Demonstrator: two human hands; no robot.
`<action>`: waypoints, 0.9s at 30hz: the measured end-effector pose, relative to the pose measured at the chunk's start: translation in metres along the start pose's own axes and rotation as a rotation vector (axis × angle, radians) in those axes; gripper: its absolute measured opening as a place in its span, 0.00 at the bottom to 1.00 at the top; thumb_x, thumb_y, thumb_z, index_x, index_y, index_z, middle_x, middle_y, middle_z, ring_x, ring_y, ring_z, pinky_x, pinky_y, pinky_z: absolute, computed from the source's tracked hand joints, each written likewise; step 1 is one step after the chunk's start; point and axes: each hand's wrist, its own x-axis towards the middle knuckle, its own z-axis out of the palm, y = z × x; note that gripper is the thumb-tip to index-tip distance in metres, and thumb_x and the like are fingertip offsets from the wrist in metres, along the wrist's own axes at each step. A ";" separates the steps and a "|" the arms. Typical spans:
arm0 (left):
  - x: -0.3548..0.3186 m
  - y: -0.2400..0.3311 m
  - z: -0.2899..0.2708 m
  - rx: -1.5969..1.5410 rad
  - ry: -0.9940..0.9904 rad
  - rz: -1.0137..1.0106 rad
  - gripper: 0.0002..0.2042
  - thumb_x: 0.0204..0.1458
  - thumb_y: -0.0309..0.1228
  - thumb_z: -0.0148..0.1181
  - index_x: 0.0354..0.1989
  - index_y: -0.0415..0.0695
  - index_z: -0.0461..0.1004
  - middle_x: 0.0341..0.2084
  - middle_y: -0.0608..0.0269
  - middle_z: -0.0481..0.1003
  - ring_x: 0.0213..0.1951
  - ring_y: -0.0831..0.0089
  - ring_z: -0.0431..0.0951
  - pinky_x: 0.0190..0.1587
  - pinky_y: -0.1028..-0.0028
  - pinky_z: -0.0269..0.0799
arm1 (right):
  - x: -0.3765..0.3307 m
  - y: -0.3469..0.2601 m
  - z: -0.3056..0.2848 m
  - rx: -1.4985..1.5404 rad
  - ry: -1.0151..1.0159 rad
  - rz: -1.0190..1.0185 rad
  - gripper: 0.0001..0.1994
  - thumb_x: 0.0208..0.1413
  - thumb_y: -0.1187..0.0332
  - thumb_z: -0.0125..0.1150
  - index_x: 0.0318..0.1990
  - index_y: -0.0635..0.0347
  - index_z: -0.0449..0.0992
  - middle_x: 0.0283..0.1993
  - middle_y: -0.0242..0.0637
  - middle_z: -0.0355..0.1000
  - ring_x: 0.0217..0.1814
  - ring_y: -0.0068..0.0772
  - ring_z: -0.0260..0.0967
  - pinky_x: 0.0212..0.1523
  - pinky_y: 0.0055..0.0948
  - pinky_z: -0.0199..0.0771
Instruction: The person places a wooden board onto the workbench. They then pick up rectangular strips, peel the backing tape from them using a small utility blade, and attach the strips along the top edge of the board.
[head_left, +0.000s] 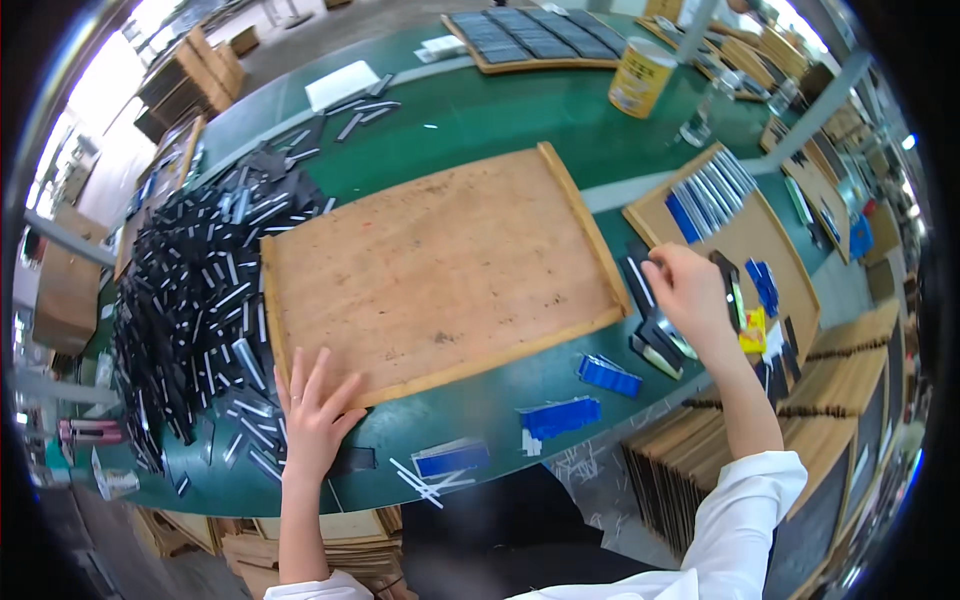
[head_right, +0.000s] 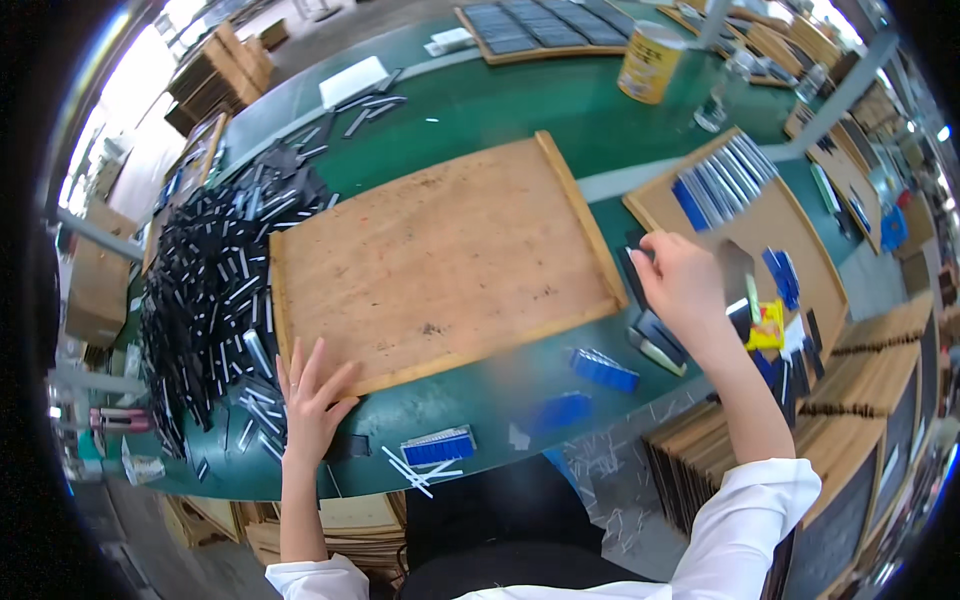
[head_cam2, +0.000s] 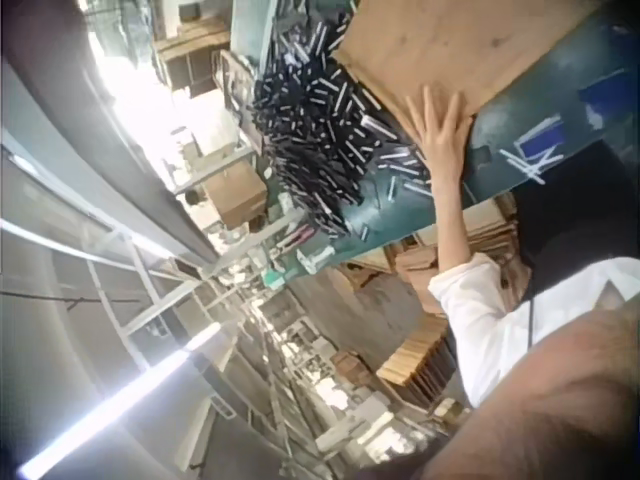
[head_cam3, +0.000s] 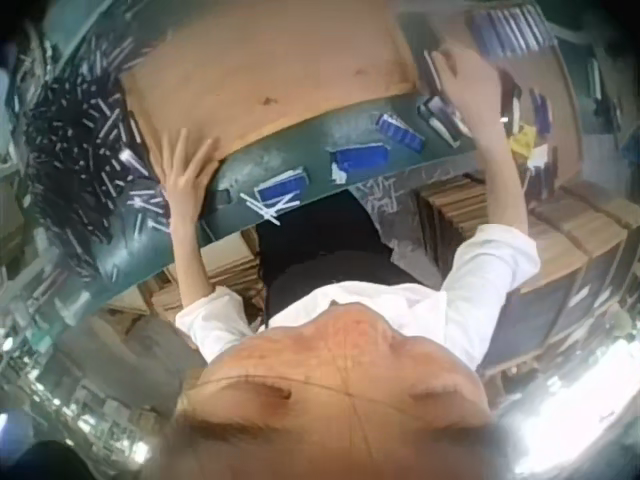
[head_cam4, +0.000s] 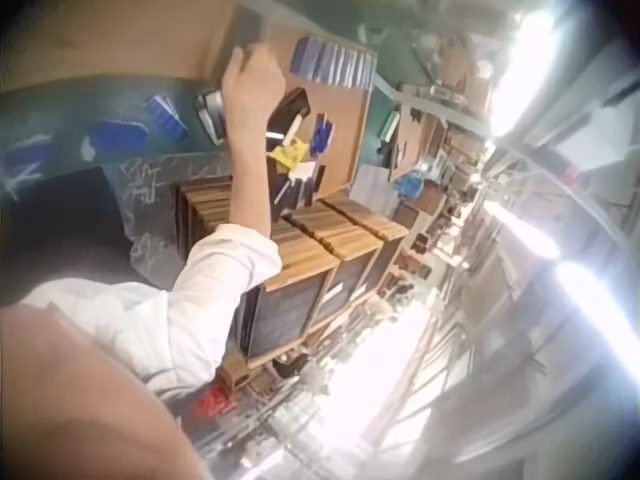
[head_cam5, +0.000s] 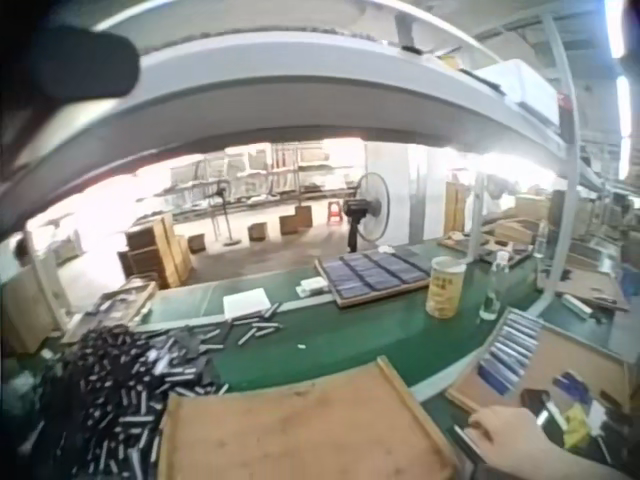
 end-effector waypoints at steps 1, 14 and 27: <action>0.001 0.005 -0.003 -0.069 0.110 0.104 0.16 0.42 0.27 0.69 0.44 0.45 0.81 0.53 0.59 0.73 0.59 0.54 0.68 0.64 0.50 0.57 | -0.011 0.000 -0.011 -0.019 0.016 0.027 0.08 0.56 0.66 0.62 0.37 0.61 0.76 0.29 0.42 0.74 0.29 0.44 0.73 0.30 0.38 0.71; 0.000 0.030 0.008 -0.359 0.107 0.124 0.12 0.47 0.19 0.63 0.41 0.34 0.77 0.35 0.56 0.74 0.39 0.57 0.73 0.43 0.64 0.72 | -0.135 -0.003 -0.003 -0.007 -0.117 -0.247 0.03 0.48 0.72 0.64 0.29 0.60 0.77 0.28 0.38 0.70 0.35 0.43 0.69 0.37 0.38 0.71; -0.053 0.026 -0.021 -0.340 0.189 -0.194 0.18 0.51 0.20 0.61 0.52 0.36 0.73 0.49 0.51 0.71 0.52 0.54 0.71 0.55 0.63 0.67 | -0.136 0.014 0.018 -0.172 0.054 -0.214 0.08 0.45 0.76 0.64 0.35 0.62 0.77 0.35 0.37 0.71 0.41 0.40 0.68 0.43 0.35 0.71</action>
